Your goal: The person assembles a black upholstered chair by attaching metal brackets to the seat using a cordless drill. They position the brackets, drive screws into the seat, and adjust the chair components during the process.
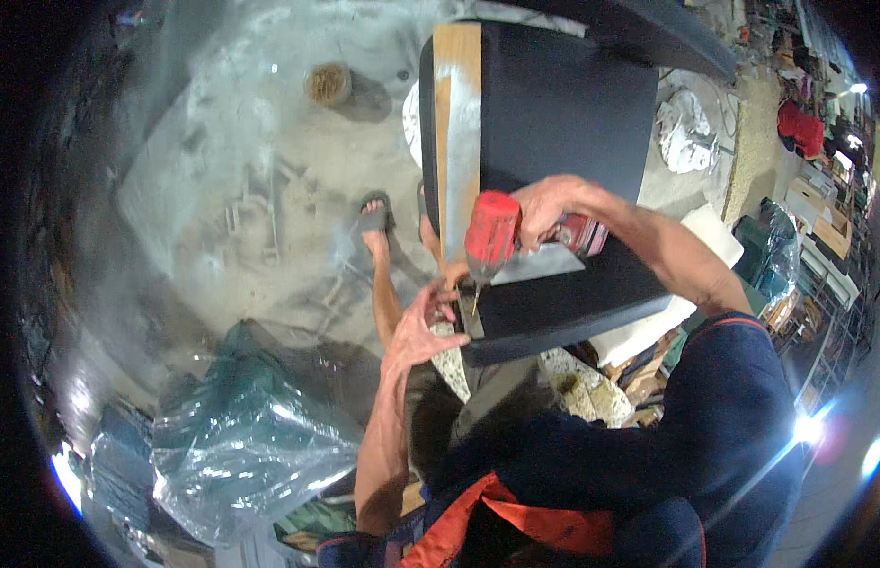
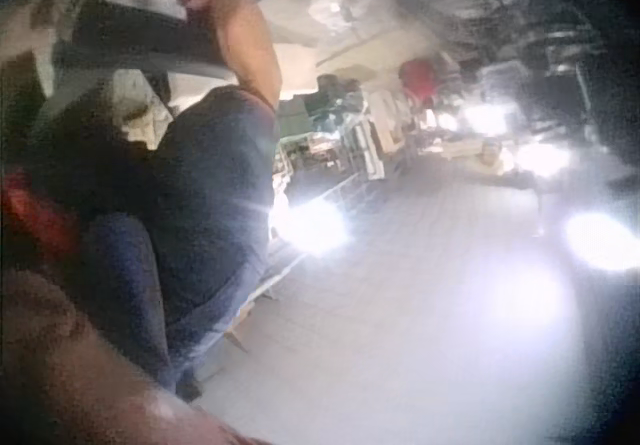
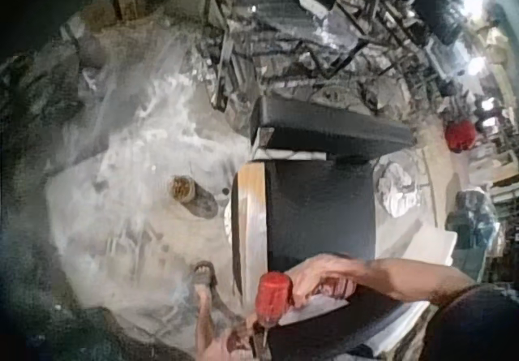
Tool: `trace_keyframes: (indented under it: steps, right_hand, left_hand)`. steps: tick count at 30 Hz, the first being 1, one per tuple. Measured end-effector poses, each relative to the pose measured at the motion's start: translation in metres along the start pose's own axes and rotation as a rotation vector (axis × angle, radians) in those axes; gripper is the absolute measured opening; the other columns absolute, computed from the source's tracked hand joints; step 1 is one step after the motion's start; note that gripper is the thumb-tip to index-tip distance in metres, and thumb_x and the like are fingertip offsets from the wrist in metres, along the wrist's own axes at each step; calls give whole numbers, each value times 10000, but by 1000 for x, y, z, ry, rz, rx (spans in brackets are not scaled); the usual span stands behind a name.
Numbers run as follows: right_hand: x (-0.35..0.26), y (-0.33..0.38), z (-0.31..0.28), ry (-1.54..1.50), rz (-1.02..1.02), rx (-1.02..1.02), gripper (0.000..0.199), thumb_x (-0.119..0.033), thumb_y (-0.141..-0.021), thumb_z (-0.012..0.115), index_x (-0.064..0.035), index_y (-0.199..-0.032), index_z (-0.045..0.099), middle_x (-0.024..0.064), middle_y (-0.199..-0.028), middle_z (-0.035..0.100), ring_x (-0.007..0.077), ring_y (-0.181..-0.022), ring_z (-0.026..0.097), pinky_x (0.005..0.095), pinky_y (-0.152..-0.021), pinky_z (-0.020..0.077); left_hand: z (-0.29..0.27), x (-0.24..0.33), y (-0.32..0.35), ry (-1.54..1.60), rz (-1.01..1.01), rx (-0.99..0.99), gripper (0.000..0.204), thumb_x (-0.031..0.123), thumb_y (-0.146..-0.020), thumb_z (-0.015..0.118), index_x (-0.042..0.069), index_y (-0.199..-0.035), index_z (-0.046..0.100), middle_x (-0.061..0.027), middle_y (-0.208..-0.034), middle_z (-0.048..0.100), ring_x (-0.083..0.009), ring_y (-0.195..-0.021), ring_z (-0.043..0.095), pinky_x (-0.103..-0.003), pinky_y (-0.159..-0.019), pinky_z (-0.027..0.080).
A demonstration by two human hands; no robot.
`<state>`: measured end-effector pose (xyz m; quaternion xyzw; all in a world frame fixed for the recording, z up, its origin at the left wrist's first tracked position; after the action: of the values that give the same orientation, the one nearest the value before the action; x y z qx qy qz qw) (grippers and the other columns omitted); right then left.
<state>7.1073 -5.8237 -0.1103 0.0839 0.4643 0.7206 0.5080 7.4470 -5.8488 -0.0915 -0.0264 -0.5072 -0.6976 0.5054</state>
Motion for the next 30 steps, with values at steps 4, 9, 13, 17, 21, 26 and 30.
trace_keyframes:
  steps: [4,9,13,17,21,26,30]
  right_hand:
    - [-4,0,-1,144,-37,114,131,-85,-671,750,-61,-787,694,-21,-606,585,80,-540,507,319,-452,379]
    - [-11,8,3,42,21,133,80,-45,-654,684,-56,-721,643,-26,-536,487,105,-426,426,304,-396,295]
    - [-16,12,3,-14,6,129,301,-37,-586,709,26,-881,717,36,-676,642,129,-489,504,344,-428,349]
    - [-19,11,2,65,122,153,317,-41,-577,715,38,-883,721,51,-687,655,130,-476,502,340,-420,340]
    - [-20,11,4,66,46,142,97,-72,-648,665,-66,-741,638,-19,-520,469,101,-426,417,296,-408,282]
    - [-23,16,7,57,5,162,85,-70,-629,663,-61,-701,620,-11,-504,457,106,-419,406,304,-416,273]
    - [-28,16,7,72,11,176,144,-59,-593,671,-36,-732,644,4,-552,516,119,-443,440,320,-426,293]
  left_hand:
    - [-2,-5,2,-8,57,26,1127,85,-664,968,-1,-1566,298,-162,-1372,609,-155,-943,616,-356,-950,567]
    - [-1,-8,3,94,-3,16,1096,-37,-659,930,-11,-1544,284,-183,-1399,581,-141,-954,590,-364,-952,559]
    - [-2,-6,1,30,-8,23,975,54,-652,949,-6,-1489,453,-115,-1365,620,-122,-912,602,-325,-895,584]
    - [-1,1,3,41,11,-35,830,37,-673,925,67,-1434,596,-51,-1320,627,-112,-923,582,-299,-883,582]
    - [-4,5,4,8,24,-53,682,53,-742,878,104,-1387,665,-19,-1211,631,-108,-936,567,-283,-857,569]
    - [-13,2,3,8,-44,-90,552,142,-851,808,97,-1383,668,-9,-1068,605,-114,-937,569,-304,-835,561]
    - [-11,6,4,-32,-26,-98,523,147,-881,771,60,-1382,649,-24,-1148,606,-122,-1008,582,-298,-857,549]
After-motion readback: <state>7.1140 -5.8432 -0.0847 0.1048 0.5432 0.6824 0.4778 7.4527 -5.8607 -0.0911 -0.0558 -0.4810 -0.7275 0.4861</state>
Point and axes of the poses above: each hand's wrist, its own y-axis away from the middle knuckle, its own z-axis out of the palm, x = y × z, the point moved 2 cm from there along -y, towards the middle knuckle
